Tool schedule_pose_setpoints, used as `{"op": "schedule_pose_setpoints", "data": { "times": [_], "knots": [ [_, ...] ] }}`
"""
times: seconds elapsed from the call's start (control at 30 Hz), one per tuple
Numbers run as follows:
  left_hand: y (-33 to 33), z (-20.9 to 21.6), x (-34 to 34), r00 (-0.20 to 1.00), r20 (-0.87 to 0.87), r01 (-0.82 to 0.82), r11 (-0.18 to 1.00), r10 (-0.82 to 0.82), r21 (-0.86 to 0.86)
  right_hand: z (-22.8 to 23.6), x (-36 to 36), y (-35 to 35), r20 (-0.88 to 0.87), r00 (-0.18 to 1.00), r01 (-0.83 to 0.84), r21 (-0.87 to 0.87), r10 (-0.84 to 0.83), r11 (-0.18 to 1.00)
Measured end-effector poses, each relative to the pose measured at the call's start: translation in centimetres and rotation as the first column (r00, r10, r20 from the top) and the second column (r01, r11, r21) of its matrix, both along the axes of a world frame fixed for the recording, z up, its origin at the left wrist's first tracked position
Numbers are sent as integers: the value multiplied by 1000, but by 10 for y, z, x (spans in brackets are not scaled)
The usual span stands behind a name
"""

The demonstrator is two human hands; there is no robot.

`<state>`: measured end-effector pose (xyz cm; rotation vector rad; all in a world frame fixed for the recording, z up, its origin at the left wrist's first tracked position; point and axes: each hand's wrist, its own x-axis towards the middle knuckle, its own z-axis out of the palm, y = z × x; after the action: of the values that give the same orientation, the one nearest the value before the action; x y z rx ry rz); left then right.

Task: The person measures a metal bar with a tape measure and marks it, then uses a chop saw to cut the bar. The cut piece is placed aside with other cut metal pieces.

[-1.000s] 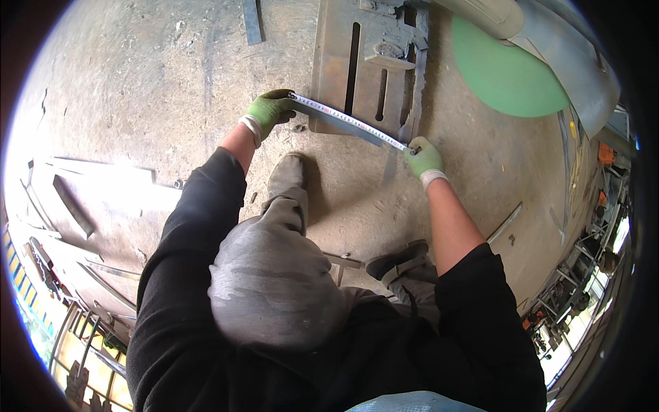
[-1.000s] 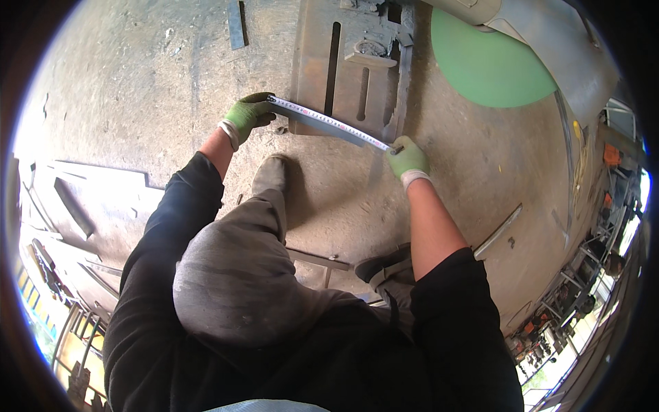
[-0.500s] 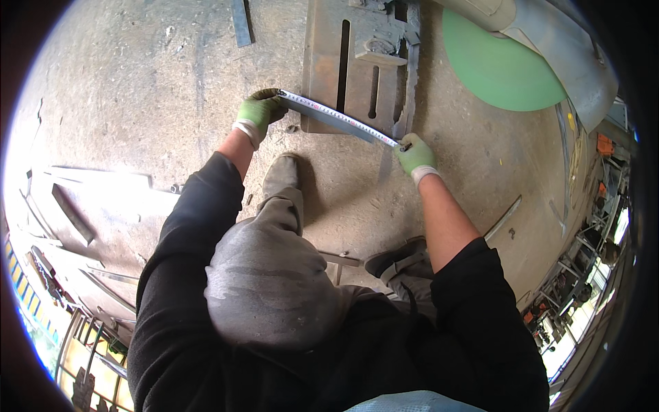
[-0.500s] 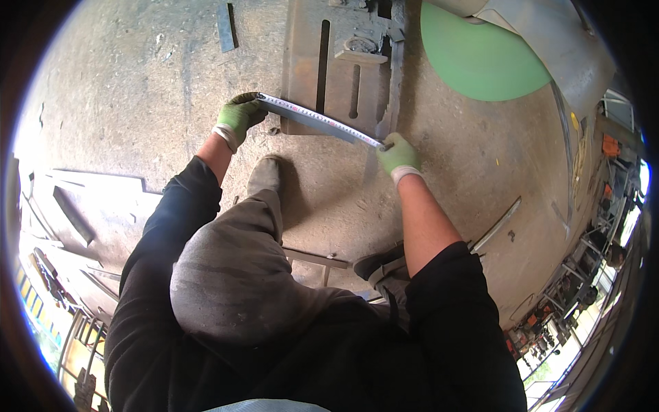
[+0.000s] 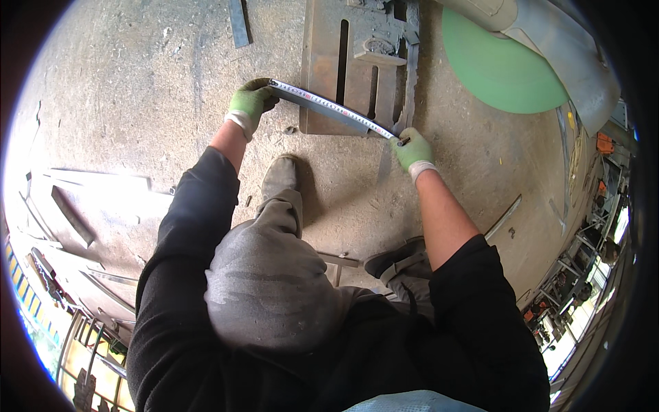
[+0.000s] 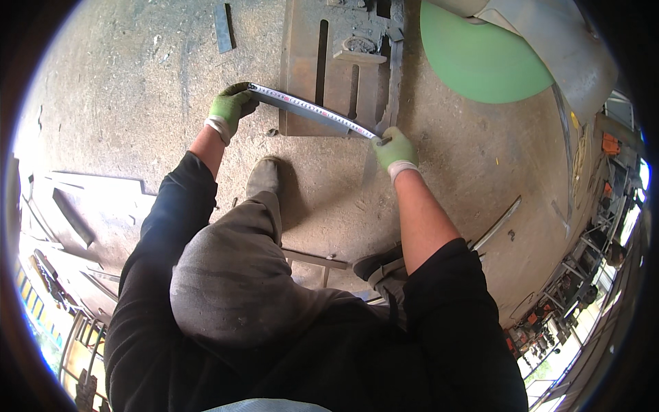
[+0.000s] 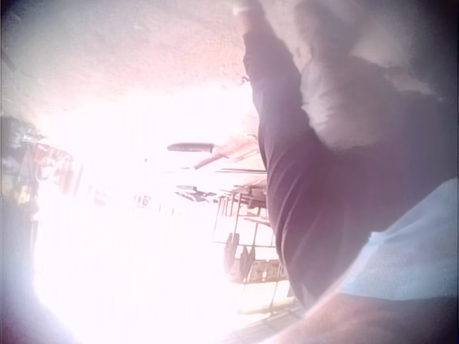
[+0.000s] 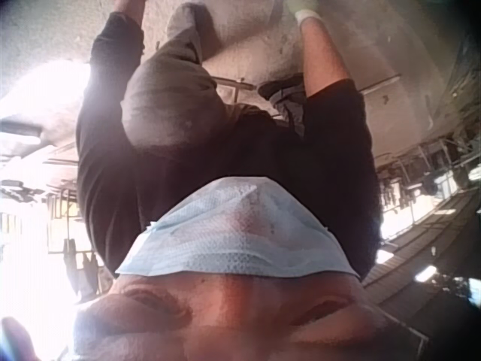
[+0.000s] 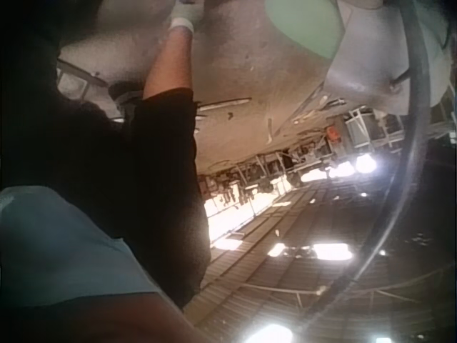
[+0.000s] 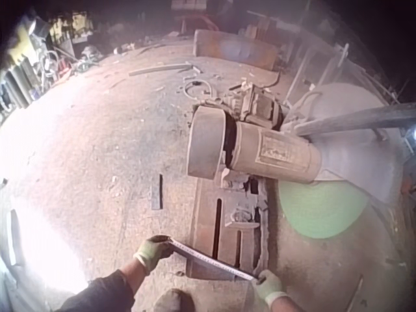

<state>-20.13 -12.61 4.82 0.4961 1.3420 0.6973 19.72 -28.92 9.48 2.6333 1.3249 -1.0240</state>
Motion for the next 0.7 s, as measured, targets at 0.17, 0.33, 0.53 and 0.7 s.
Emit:
{"op": "schedule_pose_setpoints", "data": {
  "times": [0.17, 0.33, 0.53, 0.7],
  "knots": [
    [-16, 42, 14, 448, -893, 570, 761, 27, 309, -1, 1, 1, 6, 999, -32, 18, 32, 999],
    [-64, 75, 84, 282, -942, 958, -3, -180, 287, 2, 1, 1, 17, 1000, -18, 19, 18, 1000],
    [-91, 72, 127, -24, -927, 997, -78, -373, 6, 3, -2, 1, 53, 998, -41, 48, 39, 998],
    [-88, 72, 126, -80, -904, 994, -103, -420, -40, 6, -3, 2, 33, 999, 3, 6, -4, 1000]
  ]
}}
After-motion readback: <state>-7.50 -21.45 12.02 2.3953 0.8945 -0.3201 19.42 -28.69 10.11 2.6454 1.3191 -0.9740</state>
